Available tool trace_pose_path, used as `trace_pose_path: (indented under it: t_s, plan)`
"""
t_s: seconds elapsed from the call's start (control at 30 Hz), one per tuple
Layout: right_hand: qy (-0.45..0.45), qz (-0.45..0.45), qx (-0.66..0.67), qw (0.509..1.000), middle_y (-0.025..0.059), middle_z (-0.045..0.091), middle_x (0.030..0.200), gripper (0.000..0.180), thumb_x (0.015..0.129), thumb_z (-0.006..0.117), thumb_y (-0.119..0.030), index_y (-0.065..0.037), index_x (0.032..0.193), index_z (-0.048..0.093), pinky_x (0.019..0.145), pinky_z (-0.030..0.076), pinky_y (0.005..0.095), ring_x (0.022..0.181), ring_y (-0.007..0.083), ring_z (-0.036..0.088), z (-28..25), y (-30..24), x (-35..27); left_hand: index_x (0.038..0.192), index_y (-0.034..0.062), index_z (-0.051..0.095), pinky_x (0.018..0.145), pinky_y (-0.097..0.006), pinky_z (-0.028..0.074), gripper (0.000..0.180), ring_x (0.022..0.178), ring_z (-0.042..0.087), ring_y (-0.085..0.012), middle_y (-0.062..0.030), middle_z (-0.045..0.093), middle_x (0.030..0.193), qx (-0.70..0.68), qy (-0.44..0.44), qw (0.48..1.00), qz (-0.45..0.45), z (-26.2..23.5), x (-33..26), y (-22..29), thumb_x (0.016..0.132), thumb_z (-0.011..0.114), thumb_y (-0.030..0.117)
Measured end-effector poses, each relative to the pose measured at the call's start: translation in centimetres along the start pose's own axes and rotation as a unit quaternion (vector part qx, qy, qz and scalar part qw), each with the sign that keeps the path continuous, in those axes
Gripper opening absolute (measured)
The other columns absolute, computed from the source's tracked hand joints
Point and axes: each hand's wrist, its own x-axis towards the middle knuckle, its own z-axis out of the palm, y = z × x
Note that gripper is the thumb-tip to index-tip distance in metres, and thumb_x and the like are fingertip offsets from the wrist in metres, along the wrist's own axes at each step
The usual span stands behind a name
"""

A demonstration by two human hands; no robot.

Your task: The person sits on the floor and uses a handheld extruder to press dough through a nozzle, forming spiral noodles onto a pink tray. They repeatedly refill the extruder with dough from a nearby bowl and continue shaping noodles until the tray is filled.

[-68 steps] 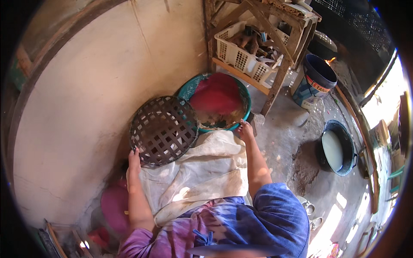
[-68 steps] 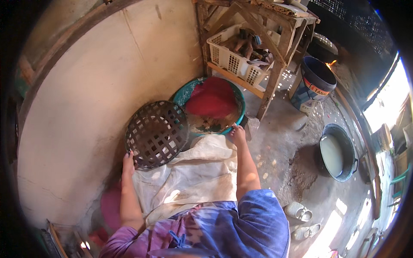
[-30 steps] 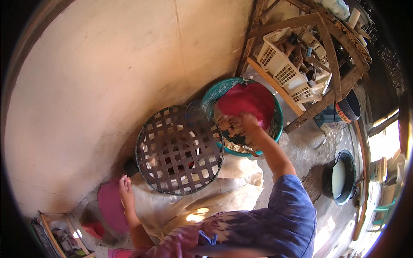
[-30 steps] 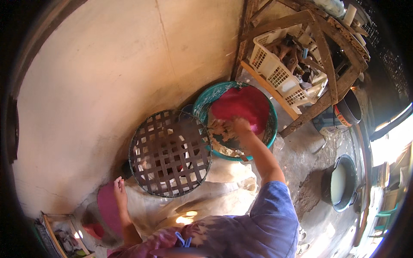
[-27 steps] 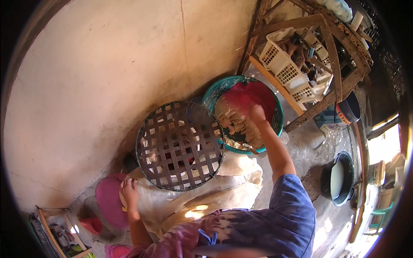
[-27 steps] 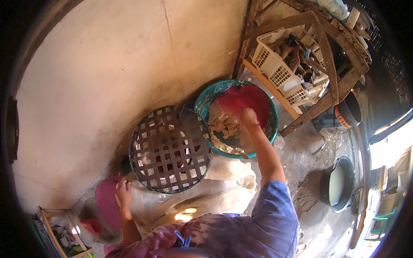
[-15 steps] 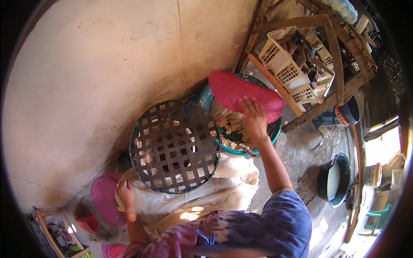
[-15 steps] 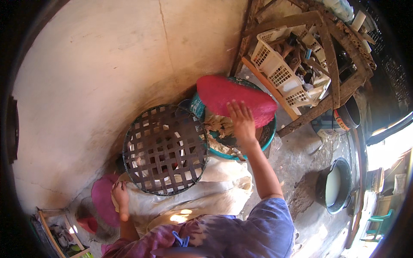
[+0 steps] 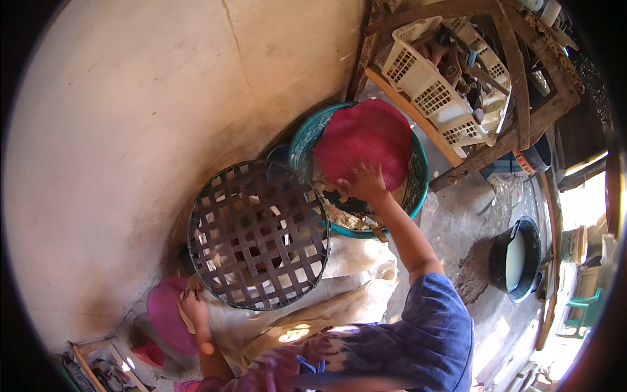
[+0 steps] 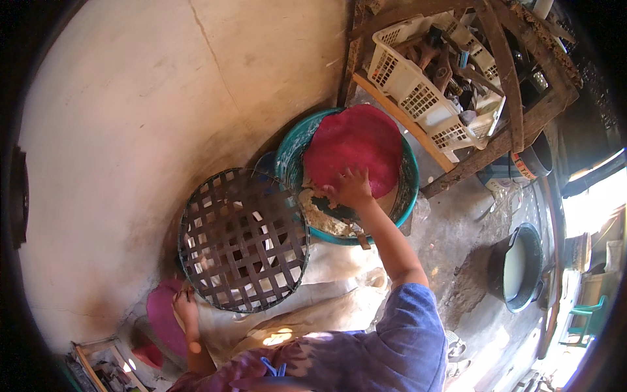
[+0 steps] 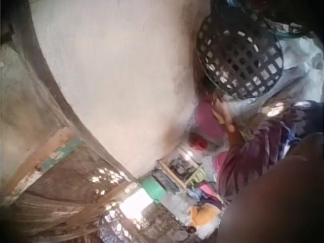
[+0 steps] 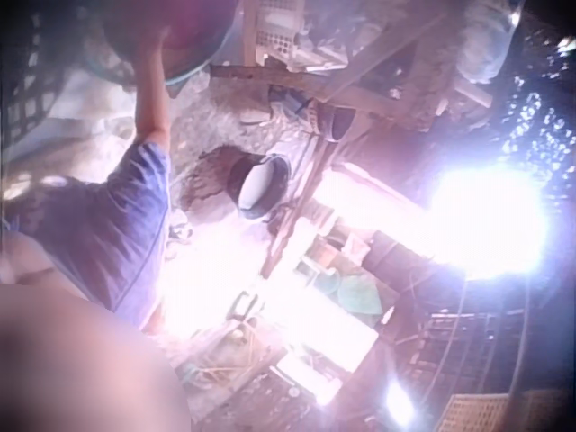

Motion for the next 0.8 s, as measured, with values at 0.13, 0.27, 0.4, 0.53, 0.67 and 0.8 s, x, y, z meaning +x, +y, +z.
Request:
trace_pose_path:
  t_s: [0.13, 0.27, 0.4, 0.53, 0.67, 0.8]
  plan:
    - [0.074, -0.122, -0.067, 0.987, 0.0105, 0.027, 0.158, 0.065, 0.091, 0.050, -0.058, -0.032, 0.149, 0.037, 0.112, 0.017, 0.0684, 0.143, 0.0433, 0.024, 0.3, 1.3, 3.4, 0.086, 0.0005, 0.070, 0.088, -0.048, 0.043, 0.032, 0.096, 0.059, -0.0375, -0.0180, 0.068, 0.090, 0.027, 0.002, 1.000, 0.009, 0.3, 0.1, 0.1, 0.094, 0.054, 0.027]
    - [0.019, -0.084, -0.066, 0.994, 0.0102, 0.024, 0.159, 0.067, 0.091, 0.053, -0.055, -0.035, 0.151, 0.032, 0.110, 0.019, 0.0700, 0.145, 0.0438, 0.020, 2.2, 2.0, 5.3, 0.086, -0.0001, 0.069, 0.085, -0.047, 0.044, 0.029, 0.092, 0.059, -0.0381, -0.0185, 0.067, 0.088, -0.015, -0.006, 1.000, 0.008, 0.2, 0.2, -0.1, 0.093, 0.055, 0.025]
    - [0.017, -0.047, -0.090, 0.995, 0.0111, 0.023, 0.159, 0.074, 0.087, 0.058, -0.055, -0.035, 0.152, 0.028, 0.109, 0.021, 0.0713, 0.145, 0.0458, 0.017, 2.6, 1.3, 5.9, 0.086, -0.0013, 0.068, 0.082, -0.048, 0.045, 0.027, 0.088, 0.059, -0.0387, -0.0190, 0.066, 0.087, -0.032, 0.001, 0.999, 0.006, -0.2, 0.4, 0.2, 0.092, 0.056, 0.022]
    - [-0.023, -0.022, 0.023, 0.999, 0.0166, 0.034, 0.153, 0.078, 0.084, 0.058, -0.062, -0.027, 0.150, 0.036, 0.107, 0.027, 0.0683, 0.140, 0.0451, 0.030, -2.5, -0.1, 3.9, 0.089, -0.0021, 0.069, 0.083, -0.048, 0.044, 0.027, 0.089, 0.059, -0.0396, -0.0197, 0.066, 0.088, -0.045, -0.014, 0.999, -0.015, -0.7, 0.7, 1.0, 0.093, 0.056, 0.022]
    - [-0.369, -0.047, 0.079, 0.925, 0.0205, 0.046, 0.144, 0.071, 0.086, 0.055, -0.063, -0.013, 0.137, 0.054, 0.104, 0.041, 0.0542, 0.127, 0.0397, 0.050, -11.2, -1.5, -4.2, 0.094, -0.0018, 0.070, 0.086, -0.048, 0.043, 0.031, 0.094, 0.058, -0.0403, -0.0208, 0.067, 0.092, -0.026, -0.002, 1.000, -0.009, -0.4, 0.5, 0.7, 0.094, 0.056, 0.025]
    - [-0.244, -0.043, 0.061, 0.967, 0.0177, 0.062, 0.127, 0.036, 0.088, 0.062, -0.038, -0.006, 0.104, 0.071, 0.082, 0.054, 0.0439, 0.098, 0.0324, 0.069, -14.0, -3.6, -14.6, 0.097, -0.0005, 0.071, 0.085, -0.051, 0.045, 0.034, 0.094, 0.059, -0.0417, -0.0226, 0.067, 0.094, -0.003, -0.027, 1.000, -0.007, 0.2, 0.8, -0.2, 0.096, 0.052, 0.029]
